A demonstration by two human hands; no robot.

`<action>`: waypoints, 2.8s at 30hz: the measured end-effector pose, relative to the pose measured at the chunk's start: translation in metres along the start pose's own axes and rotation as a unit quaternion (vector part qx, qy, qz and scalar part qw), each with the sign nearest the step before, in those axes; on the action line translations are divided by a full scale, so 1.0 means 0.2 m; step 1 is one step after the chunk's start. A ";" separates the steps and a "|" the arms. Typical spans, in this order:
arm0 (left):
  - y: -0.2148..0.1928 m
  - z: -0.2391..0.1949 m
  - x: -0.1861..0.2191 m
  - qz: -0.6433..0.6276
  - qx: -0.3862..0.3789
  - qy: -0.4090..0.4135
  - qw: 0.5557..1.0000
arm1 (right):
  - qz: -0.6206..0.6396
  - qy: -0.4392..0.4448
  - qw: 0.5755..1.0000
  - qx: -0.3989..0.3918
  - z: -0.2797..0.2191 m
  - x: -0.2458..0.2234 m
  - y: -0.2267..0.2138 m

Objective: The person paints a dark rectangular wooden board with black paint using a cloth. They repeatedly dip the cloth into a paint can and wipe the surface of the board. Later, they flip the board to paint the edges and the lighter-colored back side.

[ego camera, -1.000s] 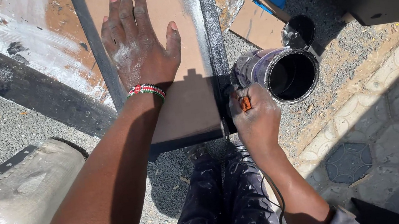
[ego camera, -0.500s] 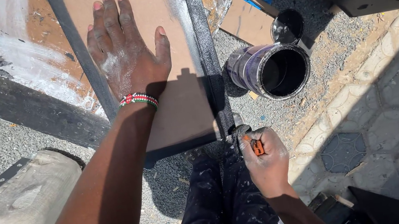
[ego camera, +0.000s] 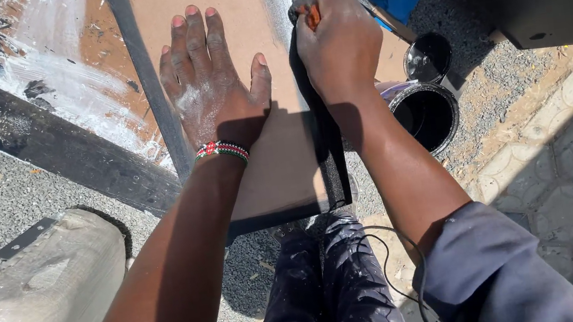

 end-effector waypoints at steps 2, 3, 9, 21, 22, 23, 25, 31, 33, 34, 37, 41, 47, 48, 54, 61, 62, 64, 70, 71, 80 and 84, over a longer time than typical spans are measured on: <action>-0.01 0.00 0.00 -0.012 0.016 0.002 1.000 | -0.015 -0.061 0.997 0.034 0.29 0.08 0.16; -0.01 -0.01 0.01 -0.012 0.015 0.000 1.000 | -0.015 -0.063 0.997 0.032 0.29 0.09 0.14; -0.02 -0.01 0.00 -0.021 0.029 0.009 0.999 | -0.030 0.128 0.940 -0.316 -0.26 -0.16 -0.32; 0.00 -0.01 0.00 -0.014 0.032 0.010 0.999 | 0.267 0.483 0.803 -0.227 -1.25 -0.11 -0.85; 0.00 -0.01 0.00 -0.024 0.053 0.015 0.998 | 0.228 0.336 0.885 -0.226 -1.19 -0.13 -0.85; 0.00 -0.01 0.00 -0.033 0.074 0.021 0.996 | 0.183 0.179 0.942 -0.219 -1.14 -0.19 -0.86; 0.02 -0.01 0.00 -0.027 0.087 0.023 0.996 | 0.165 0.070 0.957 -0.229 -1.15 -0.19 -0.74; -0.01 -0.01 0.00 -0.041 0.046 0.015 0.998 | 0.084 -0.077 0.979 -0.169 -0.76 -0.26 -0.42; 0.01 -0.01 0.00 -0.038 0.047 0.015 0.998 | 0.083 -0.084 0.986 -0.121 -0.50 -0.25 -0.31; -0.01 -0.01 0.01 -0.044 0.066 0.017 0.997 | 0.070 -0.080 0.990 -0.095 -0.37 -0.23 -0.25; -0.02 -0.01 0.02 -0.078 0.032 0.007 0.996 | 0.069 -0.088 0.992 -0.056 -0.02 -0.20 -0.12; -0.10 -0.03 0.02 -0.121 0.108 0.012 0.987 | 0.057 -0.086 0.994 -0.043 0.35 -0.19 0.02; -0.08 -0.04 0.02 -0.136 0.127 0.015 0.983 | 0.046 -0.116 0.992 -0.031 0.79 -0.15 0.21; -0.08 -0.01 0.02 -0.135 0.131 0.012 0.982 | 0.047 -0.121 0.991 -0.029 0.85 -0.16 0.23; -0.25 0.09 0.04 -0.130 0.182 -0.004 0.975 | 0.032 -0.100 0.993 -0.058 1.19 -0.12 0.39; -0.19 0.11 0.03 -0.137 0.172 -0.026 0.975 | 0.153 0.027 0.980 -0.123 1.79 -0.03 0.54; -0.20 0.11 0.04 -0.128 0.179 -0.028 0.975 | 0.256 0.154 0.940 -0.163 1.85 0.05 0.58; -0.14 0.29 0.06 -0.114 0.152 -0.061 0.980 | 0.240 0.146 0.947 -0.157 1.88 0.18 0.51; -0.13 0.70 0.06 -0.063 0.201 -0.142 0.967 | 0.185 0.153 0.935 -0.260 1.67 0.13 0.45; -0.12 0.72 0.06 -0.071 0.147 -0.146 0.976 | 0.141 0.151 0.938 -0.280 1.64 0.15 0.46; -0.13 0.74 0.05 -0.054 0.130 -0.135 0.981 | 0.079 -0.010 0.973 -0.217 2.01 0.17 0.63; -0.13 0.75 0.05 -0.046 0.133 -0.134 0.981 | 0.058 0.056 0.937 -0.340 1.61 -0.01 0.37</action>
Point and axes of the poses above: each hand's wrist, its own z-axis towards the middle knuckle, its own y-axis out of the palm, x = y × z, the point moved 7 cm from there along z, towards the middle knuckle, and after that the axes turned 7 degrees about -y, right-handed, at the moved point
